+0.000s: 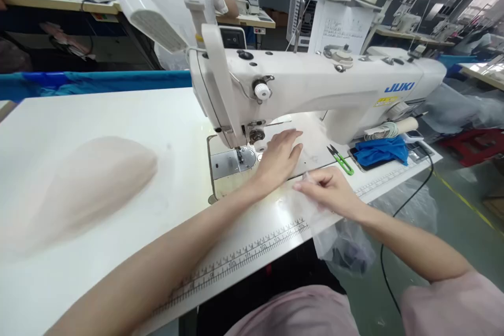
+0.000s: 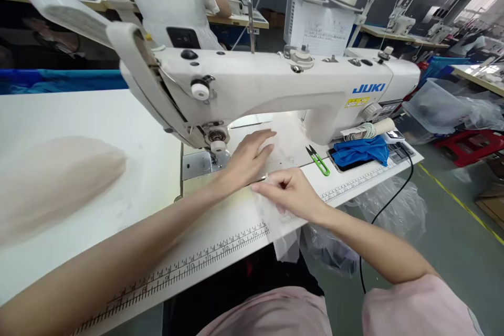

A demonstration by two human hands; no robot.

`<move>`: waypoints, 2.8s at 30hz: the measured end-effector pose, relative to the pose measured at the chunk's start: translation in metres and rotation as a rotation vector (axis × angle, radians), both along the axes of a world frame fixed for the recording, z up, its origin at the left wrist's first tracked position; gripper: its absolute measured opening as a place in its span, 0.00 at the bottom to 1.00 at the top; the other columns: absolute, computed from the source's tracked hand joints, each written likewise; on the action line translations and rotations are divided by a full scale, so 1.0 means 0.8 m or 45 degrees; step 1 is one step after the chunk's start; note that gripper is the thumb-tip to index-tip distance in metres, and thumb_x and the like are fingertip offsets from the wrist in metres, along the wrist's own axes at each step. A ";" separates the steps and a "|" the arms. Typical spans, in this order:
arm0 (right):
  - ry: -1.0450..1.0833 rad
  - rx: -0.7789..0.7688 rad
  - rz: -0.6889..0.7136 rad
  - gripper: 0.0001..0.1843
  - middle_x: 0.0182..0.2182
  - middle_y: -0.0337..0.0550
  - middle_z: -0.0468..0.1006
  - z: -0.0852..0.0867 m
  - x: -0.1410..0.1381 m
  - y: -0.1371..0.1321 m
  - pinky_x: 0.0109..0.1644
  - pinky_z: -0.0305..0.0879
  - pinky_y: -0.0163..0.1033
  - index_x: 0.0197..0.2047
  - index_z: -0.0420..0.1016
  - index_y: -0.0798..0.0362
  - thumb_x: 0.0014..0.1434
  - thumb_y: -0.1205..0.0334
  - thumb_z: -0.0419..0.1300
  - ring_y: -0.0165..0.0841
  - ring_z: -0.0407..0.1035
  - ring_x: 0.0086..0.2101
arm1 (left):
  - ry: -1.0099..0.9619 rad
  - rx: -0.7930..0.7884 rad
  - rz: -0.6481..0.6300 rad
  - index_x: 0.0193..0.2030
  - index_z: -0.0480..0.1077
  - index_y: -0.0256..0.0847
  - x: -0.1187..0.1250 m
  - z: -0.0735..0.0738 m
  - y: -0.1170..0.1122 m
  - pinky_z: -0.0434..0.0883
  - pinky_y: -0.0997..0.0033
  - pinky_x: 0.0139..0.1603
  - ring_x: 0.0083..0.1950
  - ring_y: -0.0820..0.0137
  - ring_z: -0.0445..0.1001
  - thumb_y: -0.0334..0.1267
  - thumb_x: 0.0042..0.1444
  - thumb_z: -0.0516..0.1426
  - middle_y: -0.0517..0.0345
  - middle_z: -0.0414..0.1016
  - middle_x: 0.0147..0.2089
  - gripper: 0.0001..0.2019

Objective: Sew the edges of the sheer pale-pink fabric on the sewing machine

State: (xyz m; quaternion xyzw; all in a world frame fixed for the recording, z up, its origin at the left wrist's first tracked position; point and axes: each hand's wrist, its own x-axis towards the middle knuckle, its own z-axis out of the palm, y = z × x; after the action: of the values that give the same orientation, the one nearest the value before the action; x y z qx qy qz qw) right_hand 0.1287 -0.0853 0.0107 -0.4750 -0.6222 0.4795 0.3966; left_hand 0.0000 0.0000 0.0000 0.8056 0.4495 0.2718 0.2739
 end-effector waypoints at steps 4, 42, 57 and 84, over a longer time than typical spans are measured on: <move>0.153 0.021 -0.124 0.32 0.08 0.29 0.57 -0.002 -0.013 0.014 0.20 0.47 0.31 0.11 0.53 0.53 0.52 0.50 0.67 0.19 0.50 0.14 | -0.319 -0.154 0.026 0.37 0.66 0.42 -0.057 0.010 -0.066 0.71 0.67 0.40 0.39 0.69 0.73 0.49 0.68 0.41 0.58 0.74 0.37 0.18; -0.335 0.032 0.400 0.06 0.14 0.28 0.64 -0.013 -0.065 0.086 0.23 0.56 0.31 0.34 0.78 0.53 0.58 0.60 0.62 0.22 0.59 0.17 | -0.010 -0.054 0.258 0.38 0.64 0.45 -0.159 -0.016 -0.067 0.55 0.77 0.22 0.18 0.78 0.57 0.39 0.61 0.53 0.74 0.53 0.16 0.03; -0.358 0.542 0.367 0.05 0.20 0.30 0.68 -0.033 -0.071 0.068 0.27 0.63 0.29 0.42 0.73 0.52 0.63 0.64 0.57 0.22 0.62 0.20 | 0.163 0.458 0.202 0.40 0.69 0.43 -0.167 -0.031 -0.071 0.62 0.79 0.23 0.20 0.78 0.69 0.36 0.65 0.51 0.67 0.73 0.22 0.06; -0.355 0.498 0.299 0.03 0.20 0.29 0.69 -0.038 -0.074 0.066 0.27 0.63 0.28 0.40 0.72 0.50 0.61 0.63 0.58 0.22 0.63 0.21 | -0.028 0.219 0.262 0.36 0.71 0.44 -0.158 -0.024 -0.075 0.58 0.80 0.20 0.18 0.79 0.62 0.36 0.61 0.53 0.71 0.65 0.17 0.06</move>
State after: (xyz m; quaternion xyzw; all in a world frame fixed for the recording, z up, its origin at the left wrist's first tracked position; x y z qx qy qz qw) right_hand 0.0692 -0.0328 -0.0195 -0.3754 -0.8024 0.3230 0.3330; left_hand -0.1263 -0.0602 -0.0194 0.7728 0.5016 0.3449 0.1793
